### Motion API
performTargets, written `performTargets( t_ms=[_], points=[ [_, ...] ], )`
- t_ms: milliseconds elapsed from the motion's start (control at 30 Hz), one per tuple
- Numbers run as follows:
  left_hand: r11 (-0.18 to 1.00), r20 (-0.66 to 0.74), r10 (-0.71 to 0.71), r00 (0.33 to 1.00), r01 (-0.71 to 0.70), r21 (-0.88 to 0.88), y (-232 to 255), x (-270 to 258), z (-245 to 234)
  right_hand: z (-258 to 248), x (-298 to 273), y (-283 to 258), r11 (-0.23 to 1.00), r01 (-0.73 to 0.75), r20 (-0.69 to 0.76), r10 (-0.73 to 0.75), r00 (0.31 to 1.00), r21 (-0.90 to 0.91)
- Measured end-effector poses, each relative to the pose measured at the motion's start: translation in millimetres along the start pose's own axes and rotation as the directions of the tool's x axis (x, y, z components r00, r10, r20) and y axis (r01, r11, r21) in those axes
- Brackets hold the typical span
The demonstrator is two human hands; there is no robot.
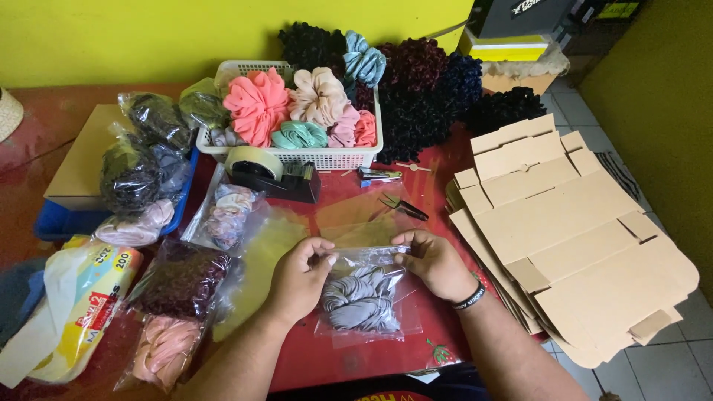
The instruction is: The person places a scrunchie into a plastic bag, seals the bag by hand, and sets the packaged item on the work table.
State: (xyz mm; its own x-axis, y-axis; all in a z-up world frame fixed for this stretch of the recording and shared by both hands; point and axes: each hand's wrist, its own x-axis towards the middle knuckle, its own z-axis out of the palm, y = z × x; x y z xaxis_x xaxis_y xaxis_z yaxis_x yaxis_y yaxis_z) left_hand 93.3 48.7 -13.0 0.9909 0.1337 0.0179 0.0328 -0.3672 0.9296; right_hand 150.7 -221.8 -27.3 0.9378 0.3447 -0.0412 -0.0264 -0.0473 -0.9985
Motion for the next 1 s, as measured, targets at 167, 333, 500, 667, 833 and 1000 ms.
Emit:
performTargets(
  t_ms=[167,333,500,667,833,1000],
  points=[
    [0.965,0.049,-0.062,0.997,0.072,-0.252,-0.9,-1.6,2.9,-1.8,0.6,0.2,1.0,-0.03,-0.002,0.03,1.0,0.009],
    [0.899,0.065,-0.072,0.995,0.093,-0.428,-12.6,-4.3,9.1,-3.0,2.3,15.2,0.999,-0.004,0.096,0.0,0.995,0.046],
    [0.958,0.011,-0.102,0.995,0.102,-0.267,-12.4,-2.6,9.0,-1.2,0.1,5.4,0.999,0.04,0.211,-0.046,0.976,0.034],
    [0.993,-0.017,-0.052,0.999,0.05,-0.105,0.7,-8.2,11.6,7.3,-1.5,-8.9,0.997,0.077,0.266,-0.077,0.961,0.009],
    [0.993,0.001,-0.039,0.999,0.039,-0.112,7.5,-13.1,14.0,22.6,-3.7,-8.9,0.978,0.075,0.128,-0.051,0.99,-0.195],
    [0.98,0.081,-0.135,0.987,0.145,-0.136,11.5,-12.0,13.7,25.9,-4.5,-17.5,0.903,0.084,0.012,-0.086,0.996,-0.421]
  ],
)
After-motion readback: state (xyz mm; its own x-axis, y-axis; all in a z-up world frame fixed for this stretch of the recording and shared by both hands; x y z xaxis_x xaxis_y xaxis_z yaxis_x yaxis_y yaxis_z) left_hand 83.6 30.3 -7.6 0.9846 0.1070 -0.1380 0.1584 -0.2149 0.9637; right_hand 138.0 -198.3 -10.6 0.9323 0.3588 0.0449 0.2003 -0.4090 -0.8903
